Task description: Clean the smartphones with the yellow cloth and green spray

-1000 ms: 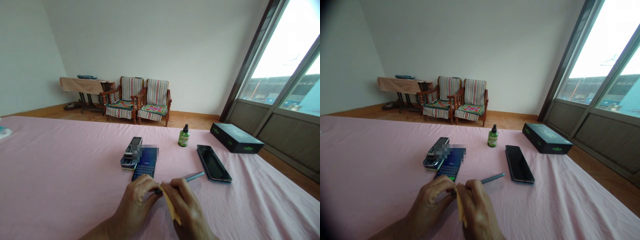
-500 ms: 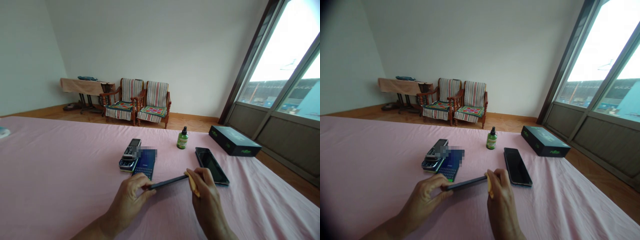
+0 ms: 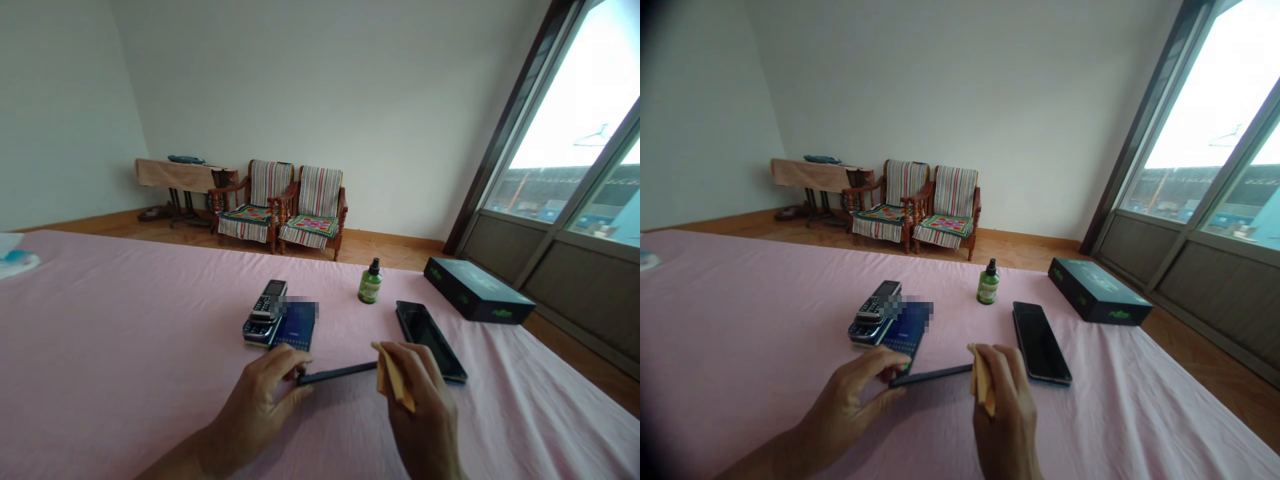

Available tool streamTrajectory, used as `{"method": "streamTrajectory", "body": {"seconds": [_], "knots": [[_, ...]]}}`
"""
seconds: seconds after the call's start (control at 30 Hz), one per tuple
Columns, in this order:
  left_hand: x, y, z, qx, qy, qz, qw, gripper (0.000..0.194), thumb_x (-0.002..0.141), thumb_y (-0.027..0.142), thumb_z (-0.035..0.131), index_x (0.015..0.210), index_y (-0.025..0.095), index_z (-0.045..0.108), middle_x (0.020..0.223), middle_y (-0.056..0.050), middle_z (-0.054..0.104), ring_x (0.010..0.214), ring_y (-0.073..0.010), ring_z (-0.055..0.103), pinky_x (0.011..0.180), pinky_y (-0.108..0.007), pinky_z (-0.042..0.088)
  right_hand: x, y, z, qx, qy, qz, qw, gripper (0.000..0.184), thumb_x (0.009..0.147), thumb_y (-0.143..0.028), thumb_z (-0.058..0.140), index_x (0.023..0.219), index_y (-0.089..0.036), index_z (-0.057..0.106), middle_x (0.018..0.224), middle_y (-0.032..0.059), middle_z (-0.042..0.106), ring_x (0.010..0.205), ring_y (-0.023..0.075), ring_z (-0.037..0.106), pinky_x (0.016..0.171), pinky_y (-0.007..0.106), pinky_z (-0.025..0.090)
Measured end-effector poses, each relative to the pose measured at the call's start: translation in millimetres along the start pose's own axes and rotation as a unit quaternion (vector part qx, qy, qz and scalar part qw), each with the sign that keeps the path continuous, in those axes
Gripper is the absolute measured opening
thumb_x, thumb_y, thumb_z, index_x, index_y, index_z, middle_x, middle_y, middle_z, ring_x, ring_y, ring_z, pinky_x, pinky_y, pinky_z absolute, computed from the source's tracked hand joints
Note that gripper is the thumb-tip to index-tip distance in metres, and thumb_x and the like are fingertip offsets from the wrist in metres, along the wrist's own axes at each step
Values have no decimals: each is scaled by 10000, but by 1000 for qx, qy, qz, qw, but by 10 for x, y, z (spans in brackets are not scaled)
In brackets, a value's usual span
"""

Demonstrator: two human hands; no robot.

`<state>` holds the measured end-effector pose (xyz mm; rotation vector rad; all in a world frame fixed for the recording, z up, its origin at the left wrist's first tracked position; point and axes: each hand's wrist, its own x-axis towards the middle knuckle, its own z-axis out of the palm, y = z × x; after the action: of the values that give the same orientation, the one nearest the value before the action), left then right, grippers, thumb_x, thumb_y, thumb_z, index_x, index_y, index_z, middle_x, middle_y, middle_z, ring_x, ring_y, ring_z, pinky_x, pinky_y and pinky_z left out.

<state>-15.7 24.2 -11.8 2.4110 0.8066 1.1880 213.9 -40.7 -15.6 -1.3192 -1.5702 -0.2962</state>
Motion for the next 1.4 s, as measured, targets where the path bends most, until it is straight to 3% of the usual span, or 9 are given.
{"method": "streamTrajectory", "body": {"seconds": [0.2,0.37,0.57,0.77,0.97,1.1,1.3,1.4], "knots": [[19,69,-14,-8,-22,56,998,111,931,140,537,935,178,642,795,-41,639,729,-163,627,661,-233,491,-145,-311,200,52,-53,-48,996,374,852,-23,393,1130,-163,601,948,107,611,832,188,650,696,264,569],[38,72,-13,-9,-16,53,998,85,925,153,561,901,173,640,766,-36,639,699,-163,621,646,-230,485,-144,-291,236,42,-49,-59,996,344,857,-15,418,1094,-158,624,868,98,636,740,177,654,623,249,573],[29,71,5,-20,-19,61,998,98,926,145,568,956,179,654,781,-37,655,720,-165,633,661,-229,482,-170,-257,257,44,-60,-92,993,384,839,-19,420,1158,-145,593,924,117,637,805,188,661,670,252,581],[-4,28,18,-3,-4,63,998,56,916,167,590,939,173,640,778,-39,652,704,-169,629,644,-229,479,-139,-257,242,44,-63,-35,996,311,855,-23,426,1083,-145,598,877,103,608,763,189,634,669,279,563],[11,15,23,5,-10,47,999,61,926,179,583,940,189,641,782,-22,648,709,-159,624,650,-224,470,-141,-252,239,72,-106,-43,991,504,764,49,366,1186,-153,552,925,102,595,794,188,617,672,275,561],[1,-2,36,17,0,48,999,74,915,180,599,970,194,647,787,-16,649,713,-156,623,649,-221,466,-118,-184,224,11,-125,-17,992,639,730,86,331,1304,-147,486,913,99,571,768,196,606,646,301,550],[29,-22,-52,-22,-20,39,999,119,914,264,595,994,192,645,815,-21,645,740,-161,627,675,-232,486,-64,-129,176,-41,-141,6,989,422,785,62,331,1041,-161,583,831,71,533,675,198,563,577,316,496],[46,-74,-110,20,31,-14,999,184,950,307,496,909,184,627,783,-22,623,724,-173,616,672,-262,488,-46,-120,143,-35,-146,12,989,373,795,51,327,968,-168,575,814,65,521,658,197,547,573,315,476]]}}
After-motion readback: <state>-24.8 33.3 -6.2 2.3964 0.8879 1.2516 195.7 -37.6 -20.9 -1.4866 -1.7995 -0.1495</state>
